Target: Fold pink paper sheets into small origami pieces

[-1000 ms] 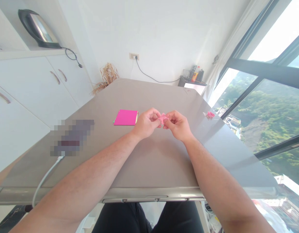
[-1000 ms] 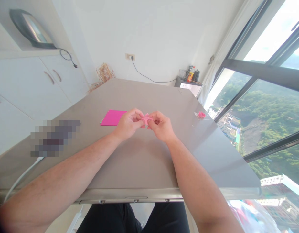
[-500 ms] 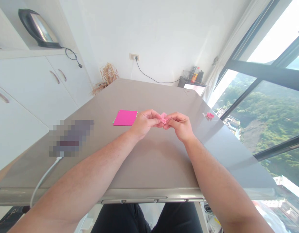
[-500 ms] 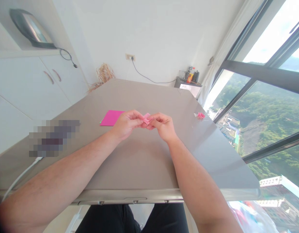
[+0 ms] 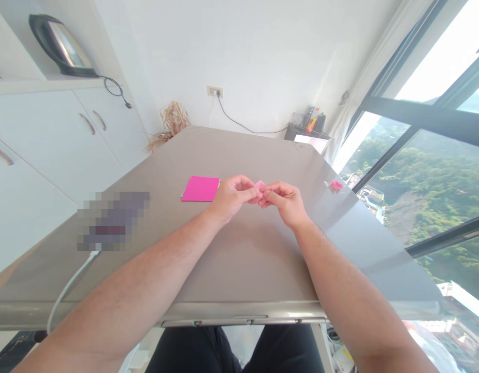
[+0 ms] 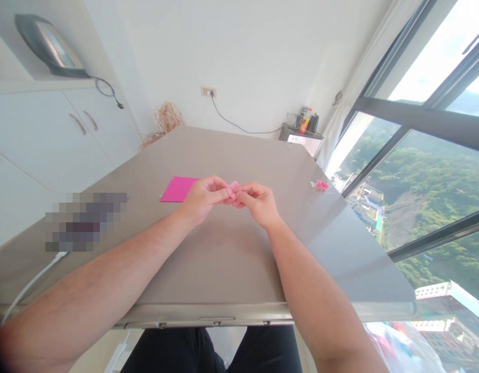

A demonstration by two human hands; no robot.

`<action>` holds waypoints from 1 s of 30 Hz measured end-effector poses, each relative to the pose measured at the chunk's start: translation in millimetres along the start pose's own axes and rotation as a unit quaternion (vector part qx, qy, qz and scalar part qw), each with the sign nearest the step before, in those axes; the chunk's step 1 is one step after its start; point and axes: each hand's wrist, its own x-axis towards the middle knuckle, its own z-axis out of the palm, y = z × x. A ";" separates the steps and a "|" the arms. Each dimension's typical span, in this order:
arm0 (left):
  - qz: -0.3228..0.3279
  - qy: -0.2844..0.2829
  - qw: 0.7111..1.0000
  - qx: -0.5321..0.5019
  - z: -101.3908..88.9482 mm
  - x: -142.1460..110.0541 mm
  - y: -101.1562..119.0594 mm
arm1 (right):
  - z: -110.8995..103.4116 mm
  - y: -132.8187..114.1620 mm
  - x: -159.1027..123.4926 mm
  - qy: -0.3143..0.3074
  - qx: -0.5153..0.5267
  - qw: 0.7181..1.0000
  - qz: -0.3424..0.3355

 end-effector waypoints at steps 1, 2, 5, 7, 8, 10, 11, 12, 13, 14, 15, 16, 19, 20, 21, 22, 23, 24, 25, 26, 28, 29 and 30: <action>0.003 0.009 1.000 0.009 -0.1 0.5 -1.0 | 1.4 0.5 0.1 0.007 -0.008 1.000 -0.001; 0.005 0.017 1.000 0.014 -0.4 1.0 -2.1 | 2.6 1.0 0.4 0.013 -0.012 1.000 -0.002; -0.002 0.034 0.999 0.021 -1.9 2.7 -4.7 | 4.5 2.4 1.6 0.028 -0.015 0.999 0.009; -0.009 0.040 0.999 0.025 -2.5 3.1 -5.2 | 4.6 2.7 2.4 0.034 -0.019 0.999 0.021; -0.010 0.044 0.999 0.029 -2.5 3.0 -5.0 | 4.5 2.7 2.7 0.036 -0.023 0.999 0.025; -0.006 0.047 0.998 0.039 -1.9 2.6 -4.3 | 4.3 2.9 3.0 0.035 -0.035 0.998 0.027; -0.003 0.045 0.998 0.044 -1.5 2.4 -4.0 | 4.1 3.2 3.1 0.035 -0.041 0.998 0.027; 0.001 0.038 0.998 0.049 -1.2 2.2 -3.8 | 3.9 3.6 3.1 0.034 -0.046 0.998 0.027; 0.003 0.029 0.998 0.055 -1.1 2.1 -4.0 | 3.7 4.2 3.1 0.033 -0.049 0.998 0.026; 0.004 0.020 0.998 0.061 -1.2 2.1 -4.4 | 3.4 4.9 3.1 0.031 -0.052 0.998 0.026; 0.004 0.013 0.998 0.067 -1.5 2.2 -5.1 | 3.1 5.6 3.0 0.030 -0.053 0.998 0.027; 0.003 0.009 0.997 0.071 -2.0 2.4 -6.0 | 2.8 6.1 2.9 0.029 -0.056 0.998 0.029; 0.005 0.012 0.997 0.079 -3.4 2.8 -8.6 | 2.7 5.9 2.1 0.031 -0.068 0.996 0.039; 0.009 0.017 0.996 0.081 -3.6 2.8 -9.1 | 3.0 5.1 1.7 0.034 -0.072 0.996 0.042; 0.015 0.021 0.996 0.084 -3.4 2.8 -9.4 | 3.5 4.0 1.3 0.037 -0.074 0.996 0.044; 0.021 0.025 0.996 0.087 -3.0 2.6 -9.4 | 4.1 2.9 1.0 0.040 -0.073 0.996 0.044; 0.026 0.028 0.995 0.089 -2.4 2.5 -9.2 | 4.7 1.8 0.7 0.043 -0.071 0.996 0.044; 0.031 0.032 0.995 0.090 -1.6 2.4 -8.8 | 5.1 1.0 0.6 0.045 -0.067 0.996 0.044; 0.034 0.036 0.995 0.089 -0.8 2.3 -8.4 | 5.5 0.5 0.7 0.048 -0.061 0.996 0.043; 0.036 0.042 0.995 0.087 -0.1 2.3 -7.9 | 5.5 0.5 0.8 0.052 -0.055 0.996 0.043; 0.041 0.061 0.994 0.085 0.9 2.2 -7.0 | 5.0 1.6 1.4 0.067 -0.044 0.996 0.044; 0.044 0.072 0.992 0.089 1.1 2.1 -6.5 | 4.5 2.5 1.7 0.078 -0.042 0.995 0.046; 0.050 0.083 0.990 0.098 1.1 1.9 -6.1 | 3.9 3.4 1.9 0.091 -0.046 0.994 0.048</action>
